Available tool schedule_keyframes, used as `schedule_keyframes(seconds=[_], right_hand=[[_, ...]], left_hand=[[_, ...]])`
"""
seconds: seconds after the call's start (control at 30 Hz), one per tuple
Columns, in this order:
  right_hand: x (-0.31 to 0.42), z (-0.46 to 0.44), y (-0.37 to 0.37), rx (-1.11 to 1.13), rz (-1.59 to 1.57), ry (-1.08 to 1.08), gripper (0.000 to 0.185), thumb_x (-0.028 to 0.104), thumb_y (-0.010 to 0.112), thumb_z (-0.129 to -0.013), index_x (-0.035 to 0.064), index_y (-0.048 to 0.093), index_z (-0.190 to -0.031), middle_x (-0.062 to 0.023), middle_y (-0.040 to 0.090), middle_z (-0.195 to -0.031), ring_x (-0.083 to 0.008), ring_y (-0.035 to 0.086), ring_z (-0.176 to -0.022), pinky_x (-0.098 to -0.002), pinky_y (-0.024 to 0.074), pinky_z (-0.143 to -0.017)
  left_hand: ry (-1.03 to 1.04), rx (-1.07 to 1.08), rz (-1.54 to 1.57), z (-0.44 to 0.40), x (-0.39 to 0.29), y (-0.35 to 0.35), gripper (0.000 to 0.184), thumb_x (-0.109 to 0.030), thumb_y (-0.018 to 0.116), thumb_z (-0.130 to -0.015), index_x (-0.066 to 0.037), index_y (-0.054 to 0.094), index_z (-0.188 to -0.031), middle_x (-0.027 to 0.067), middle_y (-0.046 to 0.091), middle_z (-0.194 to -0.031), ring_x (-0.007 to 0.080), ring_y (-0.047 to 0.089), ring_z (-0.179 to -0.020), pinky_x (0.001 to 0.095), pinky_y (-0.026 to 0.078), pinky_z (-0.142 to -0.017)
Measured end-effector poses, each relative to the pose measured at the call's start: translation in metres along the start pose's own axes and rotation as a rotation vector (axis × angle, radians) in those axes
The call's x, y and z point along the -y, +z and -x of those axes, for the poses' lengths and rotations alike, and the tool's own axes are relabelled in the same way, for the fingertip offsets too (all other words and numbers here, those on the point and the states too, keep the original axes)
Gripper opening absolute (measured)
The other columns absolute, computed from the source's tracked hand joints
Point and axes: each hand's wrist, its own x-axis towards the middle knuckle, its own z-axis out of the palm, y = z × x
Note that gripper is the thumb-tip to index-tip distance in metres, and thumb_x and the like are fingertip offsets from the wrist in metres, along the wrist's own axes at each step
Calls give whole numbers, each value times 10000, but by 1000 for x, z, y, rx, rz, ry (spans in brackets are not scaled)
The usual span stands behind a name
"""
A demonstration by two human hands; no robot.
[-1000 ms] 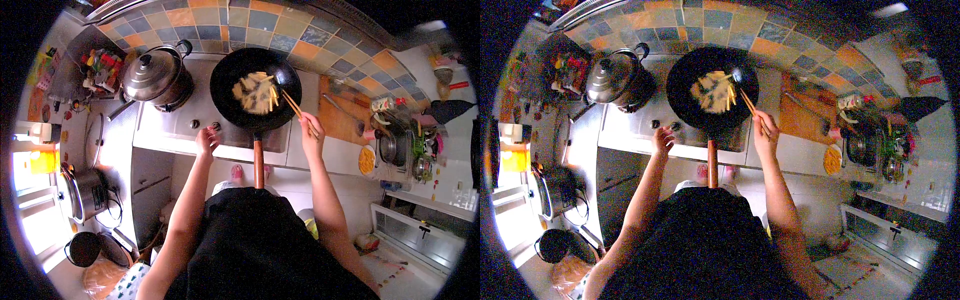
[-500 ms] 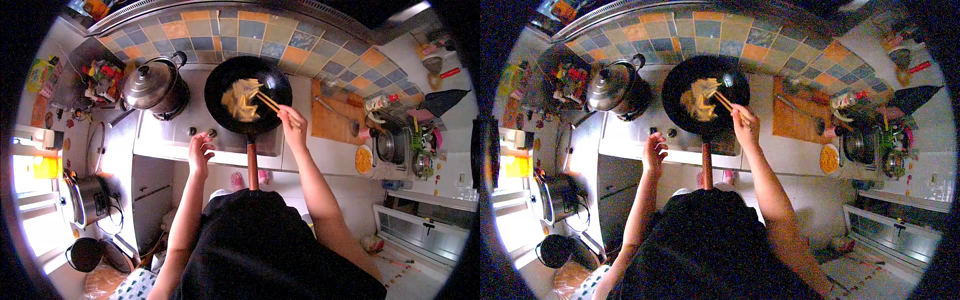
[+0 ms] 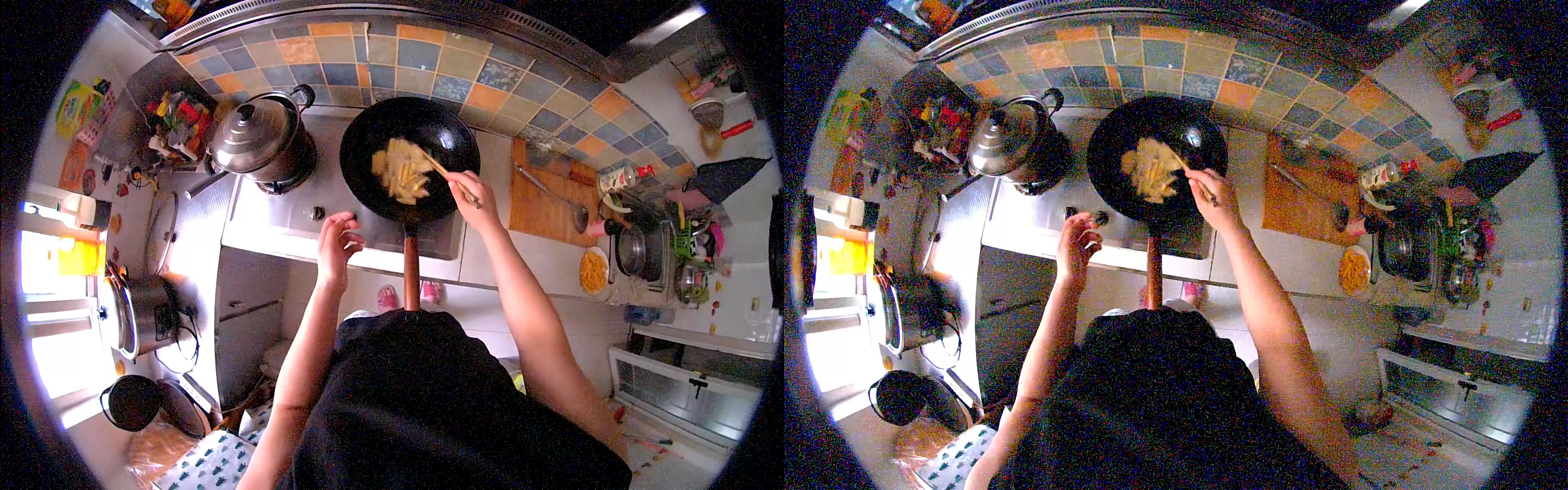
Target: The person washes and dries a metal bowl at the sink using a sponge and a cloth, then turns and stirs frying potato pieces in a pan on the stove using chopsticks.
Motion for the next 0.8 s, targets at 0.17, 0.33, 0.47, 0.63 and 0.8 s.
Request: schedule_keyframes(seconds=[0.17,0.33,0.47,0.63,0.8], right_hand=[[24,25,-26,-25,-114,203,154,141,551,-873,48,623,-972,-99,636,-836,-186,626,-759,-267,476,-653],[48,47,-24,104,-408,183,158,115,541,-883,30,621,-990,-69,631,-845,-143,612,-785,-240,475,-685],[54,49,-11,218,-275,62,145,68,554,-857,18,611,-981,-87,621,-852,-178,613,-787,-264,473,-679],[38,41,3,122,-158,28,146,64,546,-853,16,605,-977,-108,610,-854,-236,607,-793,-288,470,-694],[12,25,-3,-5,-92,46,170,100,534,-866,16,604,-996,-122,608,-889,-257,603,-817,-305,467,-714]], left_hand=[[12,33,7,1,0,3,199,-276,433,-917,-133,513,-1029,22,557,-890,121,514,-672,253,435,-622],[36,29,5,7,-4,8,207,-284,427,-920,-124,516,-1019,27,547,-881,121,506,-664,263,431,-624],[57,68,-7,8,-4,8,231,-304,421,-924,-116,522,-1012,24,546,-883,127,508,-666,262,428,-638],[5,40,-19,14,-9,15,216,-213,387,-907,-88,528,-1013,11,545,-877,108,521,-680,238,420,-654],[21,49,-48,11,-2,10,268,-328,406,-931,-106,529,-1015,21,539,-877,123,509,-672,261,428,-640]])
